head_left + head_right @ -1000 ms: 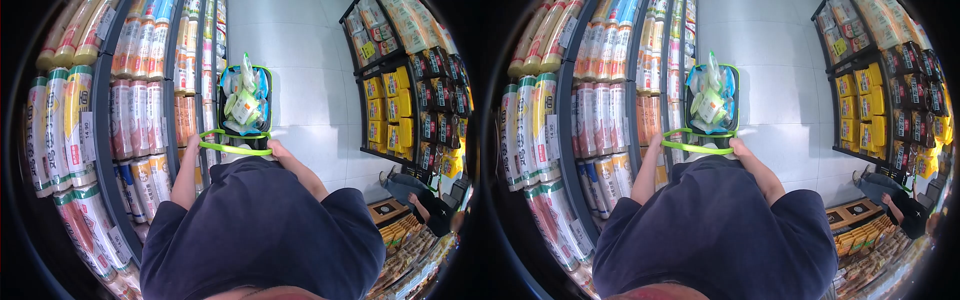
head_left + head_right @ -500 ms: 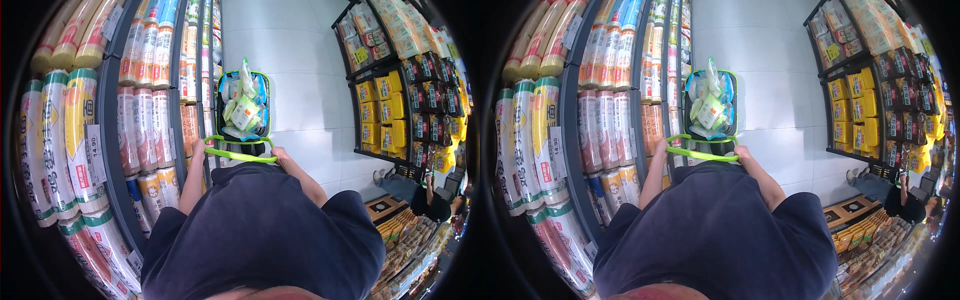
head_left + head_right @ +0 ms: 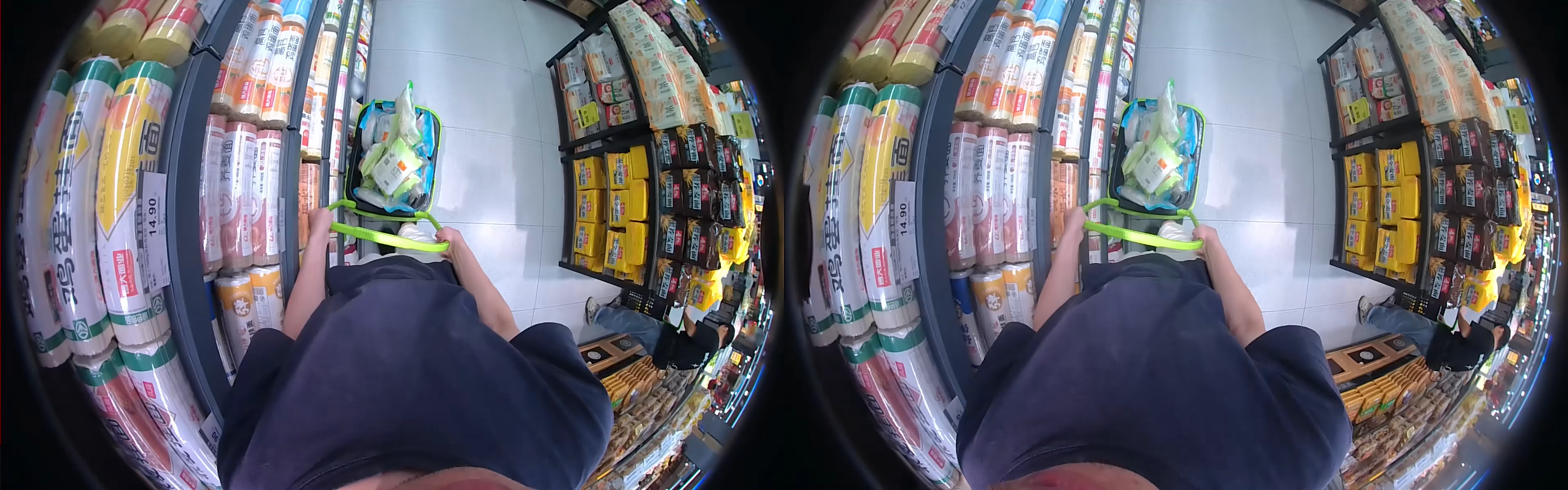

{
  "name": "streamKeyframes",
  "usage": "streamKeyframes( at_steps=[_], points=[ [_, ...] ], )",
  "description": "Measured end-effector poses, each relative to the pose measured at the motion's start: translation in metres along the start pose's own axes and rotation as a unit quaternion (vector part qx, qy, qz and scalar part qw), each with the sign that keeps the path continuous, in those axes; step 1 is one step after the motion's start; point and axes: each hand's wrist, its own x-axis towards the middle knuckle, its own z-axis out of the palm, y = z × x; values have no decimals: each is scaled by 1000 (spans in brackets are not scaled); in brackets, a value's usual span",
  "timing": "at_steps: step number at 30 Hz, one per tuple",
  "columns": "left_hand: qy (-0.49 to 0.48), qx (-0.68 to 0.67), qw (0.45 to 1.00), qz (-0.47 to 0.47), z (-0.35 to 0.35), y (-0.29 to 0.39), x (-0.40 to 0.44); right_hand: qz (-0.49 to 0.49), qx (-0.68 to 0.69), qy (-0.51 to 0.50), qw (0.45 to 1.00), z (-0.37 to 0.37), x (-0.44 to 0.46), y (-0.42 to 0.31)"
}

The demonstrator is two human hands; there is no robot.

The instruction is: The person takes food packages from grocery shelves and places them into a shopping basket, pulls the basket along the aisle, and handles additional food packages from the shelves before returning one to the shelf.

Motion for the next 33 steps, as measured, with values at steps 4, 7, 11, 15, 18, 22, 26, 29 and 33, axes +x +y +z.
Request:
streamKeyframes(
  at_steps=[4, 7, 11, 15, 18, 22, 26, 29, 33],
  points=[
    [38, -25, 999, -18, 13, 21, 11, -14, 97, -9, 995, 28, -44, -43],
    [63, -33, 997, -15, 19, 35, 29, -11, 130, -32, 991, 28, -8, -59],
    [9, -25, 999, -39, 31, 67, 60, -31, 196, -43, 979, 34, 39, -92],
    [-1, -44, 995, -93, 38, 59, 128, -53, 264, -57, 961, 49, 81, -129],
    [-62, -95, 989, -99, 52, 125, 98, -80, 258, -23, 963, 67, 104, -173],
    [-50, -79, 989, -113, 58, 120, 168, -109, 141, 54, 983, 78, 121, -214],
    [-9, -65, 993, -99, 85, 171, 132, -116, 135, 81, 981, 81, 97, -265],
    [-37, -99, 989, -106, 92, 159, 176, -97, 20, 114, 988, 80, 75, -302],
    [-77, -92, 986, -119, 116, 186, 184, -118, 71, 114, 984, 76, 111, -336]
  ],
)
